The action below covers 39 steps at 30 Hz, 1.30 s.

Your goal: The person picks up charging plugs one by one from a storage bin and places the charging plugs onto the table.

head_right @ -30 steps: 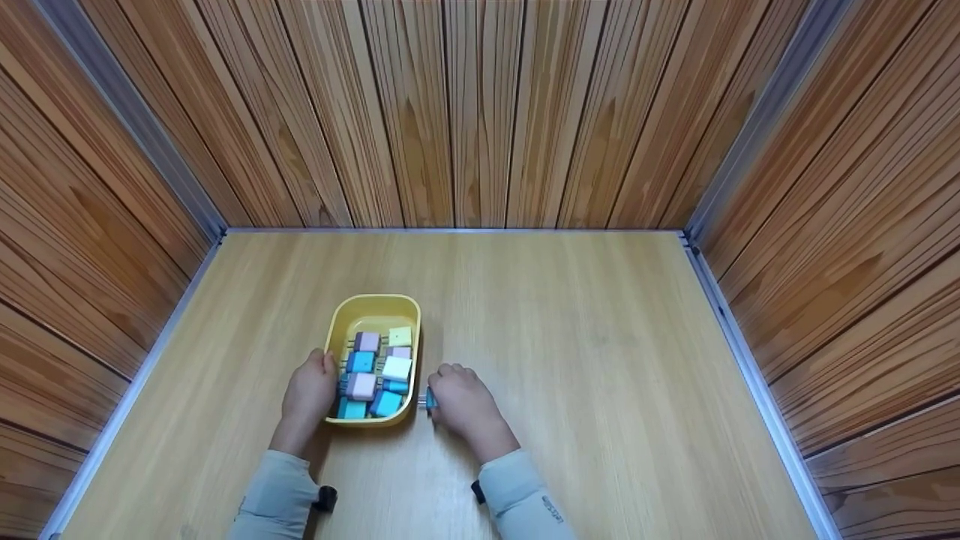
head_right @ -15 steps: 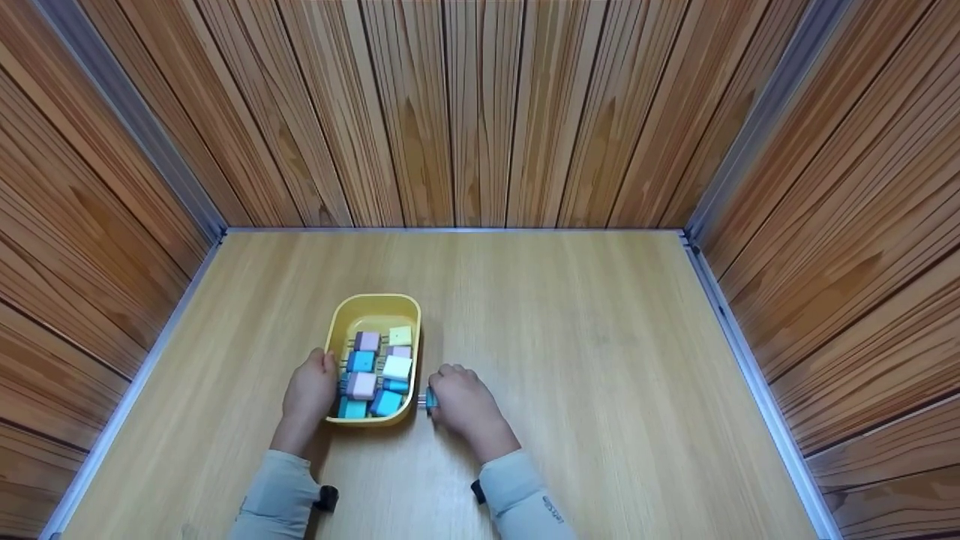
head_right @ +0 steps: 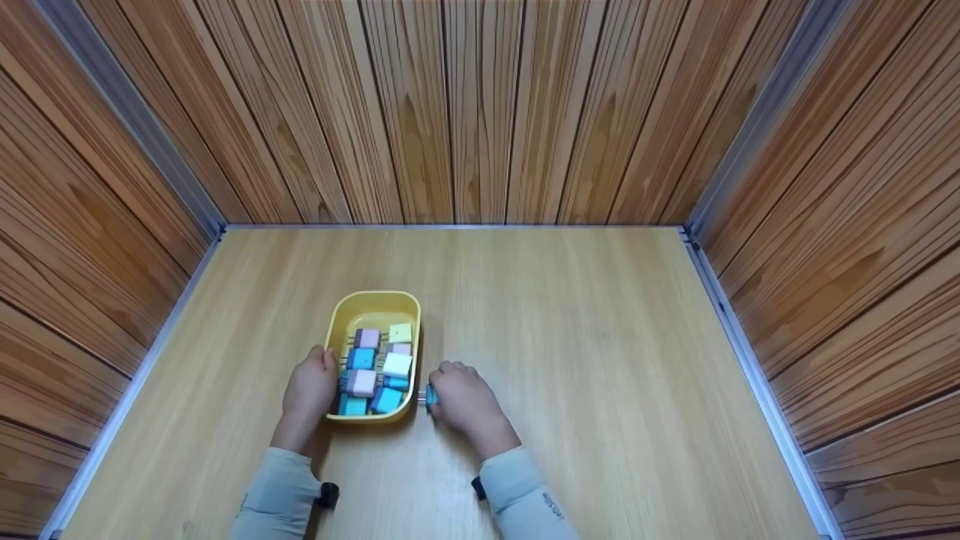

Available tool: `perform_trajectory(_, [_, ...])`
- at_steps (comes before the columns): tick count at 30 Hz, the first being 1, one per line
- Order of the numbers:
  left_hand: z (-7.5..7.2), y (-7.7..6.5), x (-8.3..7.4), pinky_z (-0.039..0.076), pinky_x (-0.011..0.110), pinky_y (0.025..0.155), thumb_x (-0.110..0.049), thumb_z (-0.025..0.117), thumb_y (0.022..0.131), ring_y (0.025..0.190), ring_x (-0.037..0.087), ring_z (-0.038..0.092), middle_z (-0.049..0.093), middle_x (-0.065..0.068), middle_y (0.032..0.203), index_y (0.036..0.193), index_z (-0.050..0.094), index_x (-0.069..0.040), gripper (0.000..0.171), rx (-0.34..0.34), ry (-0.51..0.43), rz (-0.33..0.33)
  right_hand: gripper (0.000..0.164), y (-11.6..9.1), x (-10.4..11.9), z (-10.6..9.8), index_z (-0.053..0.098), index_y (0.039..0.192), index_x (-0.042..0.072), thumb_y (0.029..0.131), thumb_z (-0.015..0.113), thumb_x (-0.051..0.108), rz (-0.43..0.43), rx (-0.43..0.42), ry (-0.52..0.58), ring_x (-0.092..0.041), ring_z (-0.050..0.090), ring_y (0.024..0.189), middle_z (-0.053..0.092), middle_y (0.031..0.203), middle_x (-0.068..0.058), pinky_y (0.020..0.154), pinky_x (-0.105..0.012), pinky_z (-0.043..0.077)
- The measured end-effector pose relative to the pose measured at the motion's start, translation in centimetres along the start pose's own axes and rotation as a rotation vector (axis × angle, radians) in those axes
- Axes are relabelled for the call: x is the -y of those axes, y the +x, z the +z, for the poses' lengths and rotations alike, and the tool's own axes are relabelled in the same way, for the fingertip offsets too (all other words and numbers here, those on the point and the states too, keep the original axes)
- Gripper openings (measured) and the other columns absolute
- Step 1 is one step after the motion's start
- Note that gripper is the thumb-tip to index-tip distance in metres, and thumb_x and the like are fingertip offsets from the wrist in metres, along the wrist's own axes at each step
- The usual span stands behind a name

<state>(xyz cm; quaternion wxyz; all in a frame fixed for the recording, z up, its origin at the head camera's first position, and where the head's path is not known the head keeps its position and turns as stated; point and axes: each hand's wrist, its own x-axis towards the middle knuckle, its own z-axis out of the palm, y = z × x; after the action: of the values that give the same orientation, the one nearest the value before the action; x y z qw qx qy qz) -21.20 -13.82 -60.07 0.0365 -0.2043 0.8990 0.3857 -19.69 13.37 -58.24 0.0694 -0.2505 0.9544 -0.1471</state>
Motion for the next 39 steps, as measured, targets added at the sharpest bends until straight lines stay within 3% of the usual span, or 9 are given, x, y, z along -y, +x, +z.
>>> perform_trajectory(3, [0.0, 0.0, 0.0, 0.049, 0.042, 0.069, -0.036, 0.036, 0.109, 0.081, 0.028, 0.060, 0.065, 0.013, 0.094, 0.119, 0.056, -0.007, 0.037, -0.008, 0.005, 0.003, 0.033, 0.0, 0.0, -0.1, 0.070, 0.117, 0.009, 0.090, 0.076, 0.025, -0.003, 0.004, -0.007, -0.019, 0.053, 0.091, 0.058, 0.099, -0.001, 0.089, -0.039, 0.051])
perform_trajectory(16, [0.0, 0.1, -0.4, 0.050, 0.035, 0.070, -0.041, 0.030, 0.111, 0.086, 0.025, 0.059, 0.063, 0.010, 0.099, 0.130, 0.050, -0.009, 0.042, 0.062, -0.006, -0.100, 0.036, 0.0, 0.0, -0.1, 0.069, 0.123, 0.011, 0.091, 0.076, 0.026, 0.033, 0.032, 0.036, -0.018, 0.053, 0.095, 0.061, 0.106, -0.001, 0.093, -0.039, 0.052])
perform_trajectory(26, [0.0, 0.1, -0.5, 0.052, 0.036, 0.077, -0.042, 0.032, 0.110, 0.091, 0.026, 0.060, 0.064, 0.010, 0.103, 0.132, 0.048, -0.009, 0.043, 0.071, -0.007, -0.121, 0.040, 0.0, 0.1, -0.4, 0.068, 0.127, 0.009, 0.091, 0.076, 0.024, 0.033, 0.019, 0.031, -0.019, 0.057, 0.100, 0.064, 0.112, -0.003, 0.096, -0.040, 0.052])
perform_trajectory(33, [0.2, 0.0, -0.2, 0.053, 0.046, 0.075, -0.036, 0.034, 0.109, 0.088, 0.029, 0.067, 0.069, 0.016, 0.102, 0.127, 0.053, -0.002, 0.043, 0.019, 0.083, -0.033, 0.039, 0.0, 0.3, -0.6, 0.069, 0.125, 0.008, 0.090, 0.077, 0.024, 0.018, 0.008, 0.014, -0.020, 0.059, 0.103, 0.066, 0.113, -0.005, 0.096, -0.041, 0.053])
perform_trajectory(39, [0.0, 0.1, -0.3, 0.052, 0.046, 0.073, -0.035, 0.035, 0.109, 0.087, 0.029, 0.066, 0.068, 0.016, 0.100, 0.125, 0.053, -0.002, 0.042, 0.023, 0.092, -0.024, 0.040, 0.0, 0.4, -1.1, 0.068, 0.127, 0.008, 0.091, 0.076, 0.023, 0.031, -0.001, 0.026, -0.021, 0.060, 0.108, 0.065, 0.116, -0.005, 0.099, -0.041, 0.051])
